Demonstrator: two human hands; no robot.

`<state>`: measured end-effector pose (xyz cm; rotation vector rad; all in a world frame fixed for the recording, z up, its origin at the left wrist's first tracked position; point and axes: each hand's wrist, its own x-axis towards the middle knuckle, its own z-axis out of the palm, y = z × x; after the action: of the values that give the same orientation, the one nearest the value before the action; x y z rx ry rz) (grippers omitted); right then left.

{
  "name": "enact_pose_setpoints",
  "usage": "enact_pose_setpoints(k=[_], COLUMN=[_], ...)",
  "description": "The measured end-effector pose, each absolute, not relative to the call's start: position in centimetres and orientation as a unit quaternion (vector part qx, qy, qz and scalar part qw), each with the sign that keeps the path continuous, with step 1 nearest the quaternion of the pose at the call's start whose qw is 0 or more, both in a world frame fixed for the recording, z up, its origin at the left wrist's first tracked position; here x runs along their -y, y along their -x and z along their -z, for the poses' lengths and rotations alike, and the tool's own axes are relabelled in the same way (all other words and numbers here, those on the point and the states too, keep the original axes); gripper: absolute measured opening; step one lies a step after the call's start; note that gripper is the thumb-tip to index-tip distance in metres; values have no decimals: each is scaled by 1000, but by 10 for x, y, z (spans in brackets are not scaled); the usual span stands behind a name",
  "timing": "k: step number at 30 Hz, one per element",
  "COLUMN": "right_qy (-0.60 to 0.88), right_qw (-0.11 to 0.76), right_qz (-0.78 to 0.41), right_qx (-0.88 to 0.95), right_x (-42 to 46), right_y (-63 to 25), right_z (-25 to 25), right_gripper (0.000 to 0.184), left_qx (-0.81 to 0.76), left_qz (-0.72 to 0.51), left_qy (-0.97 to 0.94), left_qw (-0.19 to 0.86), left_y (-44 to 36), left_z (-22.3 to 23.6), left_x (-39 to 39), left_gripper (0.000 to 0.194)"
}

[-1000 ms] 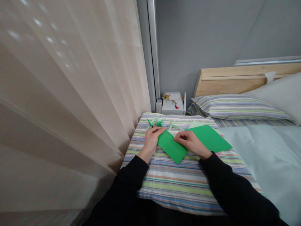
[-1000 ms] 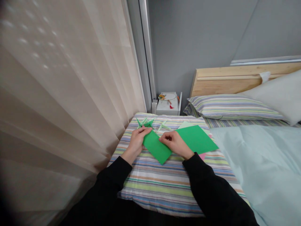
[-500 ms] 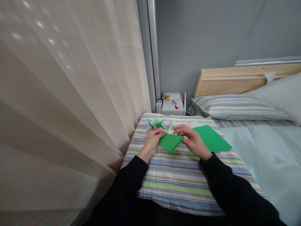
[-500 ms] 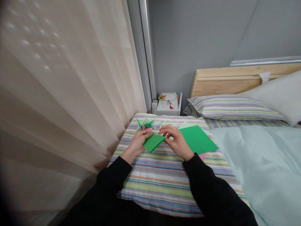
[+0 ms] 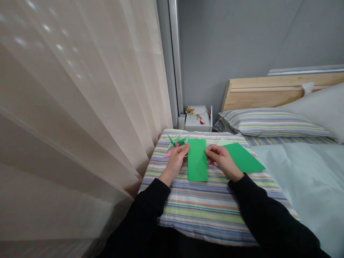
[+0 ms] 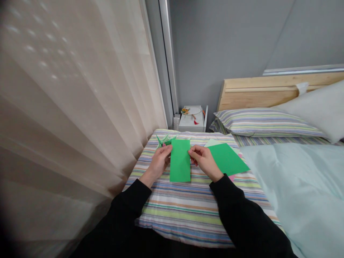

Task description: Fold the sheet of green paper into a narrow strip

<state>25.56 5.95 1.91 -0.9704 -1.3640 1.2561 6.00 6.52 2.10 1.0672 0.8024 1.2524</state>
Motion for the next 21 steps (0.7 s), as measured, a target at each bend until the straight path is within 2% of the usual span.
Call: enact_pose_setpoints(k=[4, 15, 21], right_qy=[409, 419, 410], right_qw=[493, 536, 509], right_qz=[-522, -491, -495], right_qx=[563, 544, 572], right_x=[-58, -60, -54], right_y=[-256, -258, -254], right_z=[-21, -13, -24], right_gripper=[38, 36, 37], left_qx=[-364, -366, -379], left_qz=[-548, -526, -525], left_qy=[-481, -496, -495], left_qw=[580, 586, 580], left_y=[-58, -62, -60], left_z=[-16, -16, -22], left_x=[-68, -66, -63], left_gripper=[43, 47, 37])
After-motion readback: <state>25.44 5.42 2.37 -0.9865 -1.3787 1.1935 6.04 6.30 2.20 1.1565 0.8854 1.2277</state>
